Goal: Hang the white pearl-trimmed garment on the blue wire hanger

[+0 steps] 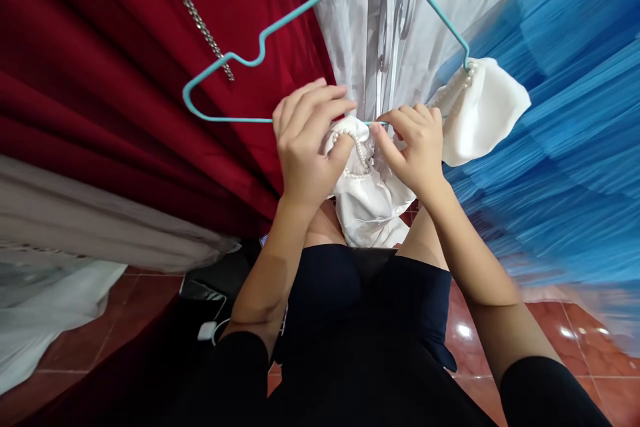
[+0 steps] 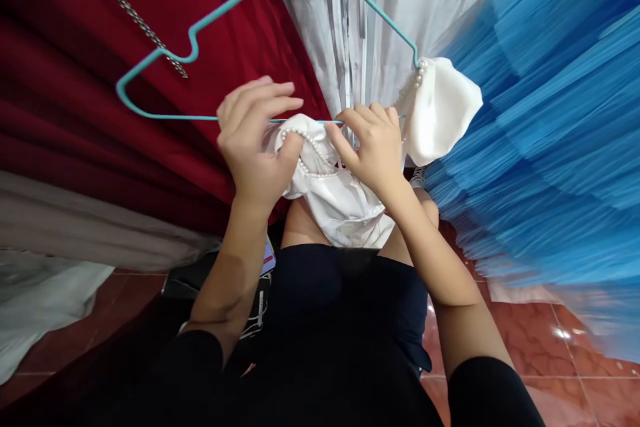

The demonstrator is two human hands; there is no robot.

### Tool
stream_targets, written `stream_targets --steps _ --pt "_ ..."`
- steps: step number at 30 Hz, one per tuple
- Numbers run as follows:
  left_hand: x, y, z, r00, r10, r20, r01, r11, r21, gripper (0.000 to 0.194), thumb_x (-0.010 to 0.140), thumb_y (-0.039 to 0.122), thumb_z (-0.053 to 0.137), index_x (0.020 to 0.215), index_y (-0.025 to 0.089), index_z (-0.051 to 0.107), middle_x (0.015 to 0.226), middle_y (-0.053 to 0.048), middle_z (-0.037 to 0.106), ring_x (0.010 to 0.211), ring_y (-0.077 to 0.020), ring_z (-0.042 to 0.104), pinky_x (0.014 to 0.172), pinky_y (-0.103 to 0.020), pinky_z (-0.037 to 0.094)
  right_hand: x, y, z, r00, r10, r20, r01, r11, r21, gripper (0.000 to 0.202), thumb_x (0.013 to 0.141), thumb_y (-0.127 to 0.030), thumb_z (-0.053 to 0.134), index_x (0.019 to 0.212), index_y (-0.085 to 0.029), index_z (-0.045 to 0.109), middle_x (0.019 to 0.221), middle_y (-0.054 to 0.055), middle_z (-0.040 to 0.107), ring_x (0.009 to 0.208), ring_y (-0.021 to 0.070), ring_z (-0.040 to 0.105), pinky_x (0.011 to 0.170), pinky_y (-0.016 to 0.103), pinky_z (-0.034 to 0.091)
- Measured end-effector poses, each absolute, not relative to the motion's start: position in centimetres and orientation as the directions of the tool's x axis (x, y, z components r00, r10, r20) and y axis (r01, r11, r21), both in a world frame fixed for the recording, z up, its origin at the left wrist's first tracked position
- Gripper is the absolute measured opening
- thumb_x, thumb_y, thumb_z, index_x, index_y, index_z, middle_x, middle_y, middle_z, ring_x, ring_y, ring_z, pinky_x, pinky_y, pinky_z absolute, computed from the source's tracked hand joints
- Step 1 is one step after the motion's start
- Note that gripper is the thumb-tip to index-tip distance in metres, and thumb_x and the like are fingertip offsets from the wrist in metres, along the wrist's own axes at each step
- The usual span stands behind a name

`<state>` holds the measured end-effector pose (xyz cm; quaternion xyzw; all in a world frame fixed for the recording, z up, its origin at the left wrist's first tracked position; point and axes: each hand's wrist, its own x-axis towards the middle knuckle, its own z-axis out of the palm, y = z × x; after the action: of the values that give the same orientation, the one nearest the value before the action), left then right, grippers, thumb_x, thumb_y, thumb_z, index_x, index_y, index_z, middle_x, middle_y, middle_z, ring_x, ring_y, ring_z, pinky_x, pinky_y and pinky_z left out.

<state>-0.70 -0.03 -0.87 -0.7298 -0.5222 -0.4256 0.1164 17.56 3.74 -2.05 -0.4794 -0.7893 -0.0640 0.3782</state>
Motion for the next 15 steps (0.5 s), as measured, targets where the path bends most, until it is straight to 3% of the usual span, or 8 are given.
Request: stream_targets --steps 4,6,8,10,13,15 --pt "0.3 1.1 -1.1 0.16 0.72 0.675 0.837 -0.462 0.295 0.032 0.102 0.022 0.04 0.112 0.028 0.07 0.106 -0.001 0.075 0.1 -0.0235 0.065 0.104 -0.047 0.04 18.6 3.3 -2.9 -0.219 0.652 0.726 0.752 0.587 -0.301 0.04 0.104 -0.047 0.034 0.111 -0.025 0.066 0.094 0.007 0.062 0.099 0.0233 0.058 0.1 0.049 0.041" --pt "0.6 1.2 -1.7 0.142 0.71 0.69 0.838 -0.457 0.299 0.031 0.102 0.023 0.041 0.112 0.029 0.07 0.104 -0.001 0.074 0.098 -0.0241 0.064 0.103 -0.046 0.038 19.3 3.2 -3.3 -0.097 0.578 0.81 0.738 0.588 -0.331 0.039 0.103 -0.043 0.032 0.118 -0.026 0.063 0.107 0.009 0.062 0.11 0.0263 0.058 0.103 0.054 0.041" --pt "0.8 1.1 -2.2 0.121 0.698 0.706 0.84 -0.451 0.302 0.031 0.102 0.023 0.042 0.114 0.029 0.07 0.105 -0.001 0.074 0.1 -0.0253 0.063 0.103 -0.047 0.037 20.2 3.2 -3.4 0.085 0.475 0.876 0.77 0.527 -0.36 0.04 0.101 -0.045 0.036 0.128 -0.026 0.058 0.126 0.014 0.057 0.129 0.0329 0.049 0.108 0.06 0.036" --pt "1.0 0.9 -2.4 0.125 0.702 0.701 0.84 -0.451 0.302 0.031 0.102 0.023 0.042 0.115 0.03 0.07 0.105 -0.002 0.073 0.101 -0.0261 0.063 0.103 -0.047 0.037 21.3 3.8 -3.0 0.205 0.412 0.888 0.81 0.438 -0.39 0.049 0.097 -0.05 0.048 0.139 -0.025 0.05 0.144 0.018 0.046 0.145 0.0395 0.031 0.113 0.064 0.028" --pt "1.2 0.7 -2.4 0.139 0.724 0.676 0.839 -0.448 0.308 0.031 0.102 0.023 0.042 0.117 0.03 0.069 0.106 -0.003 0.072 0.103 -0.0271 0.062 0.104 -0.048 0.036 23.2 5.7 -2.4 0.218 0.456 0.863 0.835 0.37 -0.406 0.064 0.092 -0.044 0.062 0.149 -0.024 0.042 0.158 0.017 0.036 0.152 0.0405 0.017 0.119 0.063 0.019" --pt "1.2 0.5 -2.3 0.134 0.736 0.663 0.837 -0.442 0.322 0.032 0.102 0.023 0.041 0.117 0.03 0.069 0.105 -0.003 0.072 0.105 -0.0279 0.061 0.105 -0.05 0.035 24.5 7.3 -2.1 0.192 0.497 0.846 0.824 0.387 -0.414 0.057 0.093 -0.031 0.06 0.147 -0.023 0.046 0.156 0.015 0.043 0.15 0.0352 0.027 0.12 0.058 0.021"
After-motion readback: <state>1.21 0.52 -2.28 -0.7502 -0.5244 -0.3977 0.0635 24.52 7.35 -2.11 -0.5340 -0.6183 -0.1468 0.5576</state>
